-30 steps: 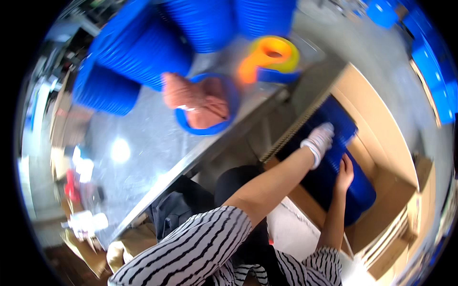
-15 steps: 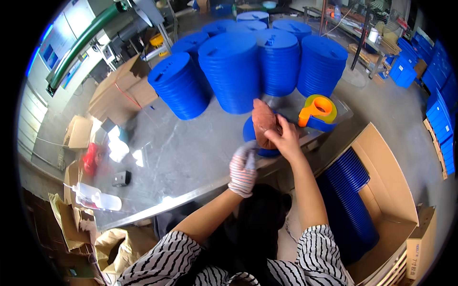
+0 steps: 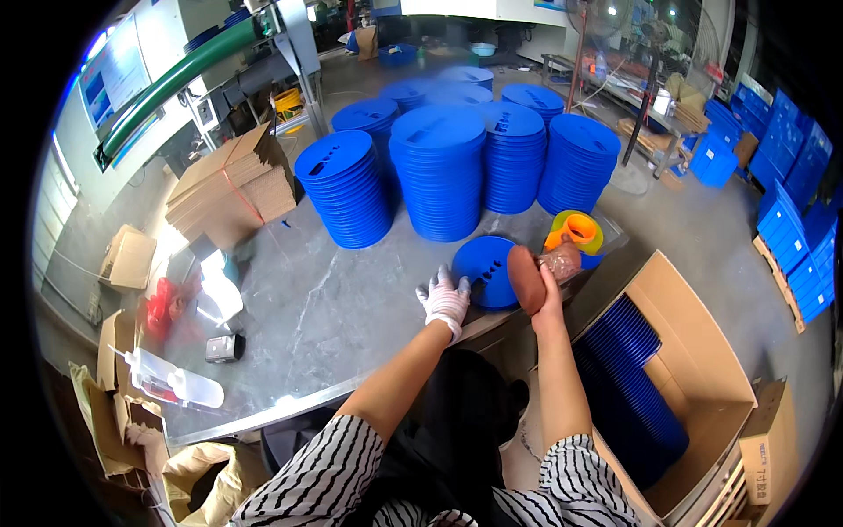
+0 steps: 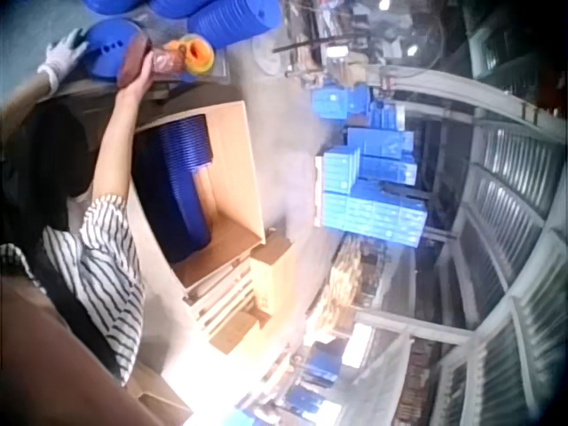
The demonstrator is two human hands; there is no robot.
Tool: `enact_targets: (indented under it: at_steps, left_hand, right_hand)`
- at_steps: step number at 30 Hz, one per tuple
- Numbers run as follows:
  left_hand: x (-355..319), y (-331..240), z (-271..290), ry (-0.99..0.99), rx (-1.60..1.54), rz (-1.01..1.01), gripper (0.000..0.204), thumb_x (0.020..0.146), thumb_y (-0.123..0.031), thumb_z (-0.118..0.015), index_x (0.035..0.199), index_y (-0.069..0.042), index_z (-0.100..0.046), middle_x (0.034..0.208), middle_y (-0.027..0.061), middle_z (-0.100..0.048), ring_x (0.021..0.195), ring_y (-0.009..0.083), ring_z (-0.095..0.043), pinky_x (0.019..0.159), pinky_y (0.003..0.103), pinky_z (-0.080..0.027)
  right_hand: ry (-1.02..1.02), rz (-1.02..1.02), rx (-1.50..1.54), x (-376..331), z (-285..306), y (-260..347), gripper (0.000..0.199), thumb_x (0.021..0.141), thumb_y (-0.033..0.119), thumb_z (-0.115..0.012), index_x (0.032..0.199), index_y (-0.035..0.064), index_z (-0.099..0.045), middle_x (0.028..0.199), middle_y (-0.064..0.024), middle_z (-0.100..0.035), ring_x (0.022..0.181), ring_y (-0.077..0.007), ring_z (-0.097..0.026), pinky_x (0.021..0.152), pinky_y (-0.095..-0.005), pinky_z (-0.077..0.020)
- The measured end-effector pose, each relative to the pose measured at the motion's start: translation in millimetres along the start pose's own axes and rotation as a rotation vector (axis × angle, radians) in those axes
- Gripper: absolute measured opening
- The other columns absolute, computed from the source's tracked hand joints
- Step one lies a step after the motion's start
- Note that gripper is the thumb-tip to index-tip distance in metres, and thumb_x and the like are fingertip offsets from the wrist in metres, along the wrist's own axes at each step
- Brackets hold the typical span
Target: The person scoops blue granules from a bucket into a bag, then moves to a workbench to clean blue circular plastic parts. They apply a liquid from a squeeze bottle onto a cloth and wipe each part individually, stacking the cleaned items on the table.
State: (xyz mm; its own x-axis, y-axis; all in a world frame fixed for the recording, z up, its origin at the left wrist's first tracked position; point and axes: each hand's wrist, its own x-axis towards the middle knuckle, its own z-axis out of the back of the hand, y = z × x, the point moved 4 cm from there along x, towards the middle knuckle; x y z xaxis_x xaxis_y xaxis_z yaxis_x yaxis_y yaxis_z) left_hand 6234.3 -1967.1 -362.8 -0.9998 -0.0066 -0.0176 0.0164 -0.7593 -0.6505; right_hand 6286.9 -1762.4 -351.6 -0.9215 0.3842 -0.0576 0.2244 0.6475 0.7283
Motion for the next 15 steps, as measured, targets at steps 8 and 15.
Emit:
enact_targets:
  at_steps: [8,15]
  left_hand:
    - [-26,40,38,-0.376,-0.642,-0.06,0.052,0.089,-0.001,-0.056,0.139,-0.006,-0.045,0.123,0.0109,-0.059,0.107,0.0158,-0.055,0.092,0.026,-0.044]
    - [-41,34,210,-0.741,-0.791,-0.374,0.047,0.094,-0.013,-0.052,0.138,0.001,-0.043,0.136,0.0209,-0.05,0.121,0.0274,-0.052,0.102,0.033,-0.04]
  right_hand:
    - [0.187,0.111,-0.025,-60,-62,-33,0.051,0.093,0.02,-0.055,0.137,-0.0022,-0.039,0.133,-0.008,-0.048,0.123,-0.0183,-0.048,0.104,-0.0313,-0.036]
    - [0.629,0.343,0.082,-75,-221,-34,0.076,0.087,0.015,-0.061,0.149,0.0021,-0.02,0.141,-0.0081,-0.039,0.129,-0.0213,-0.042,0.109,-0.0365,-0.0308]
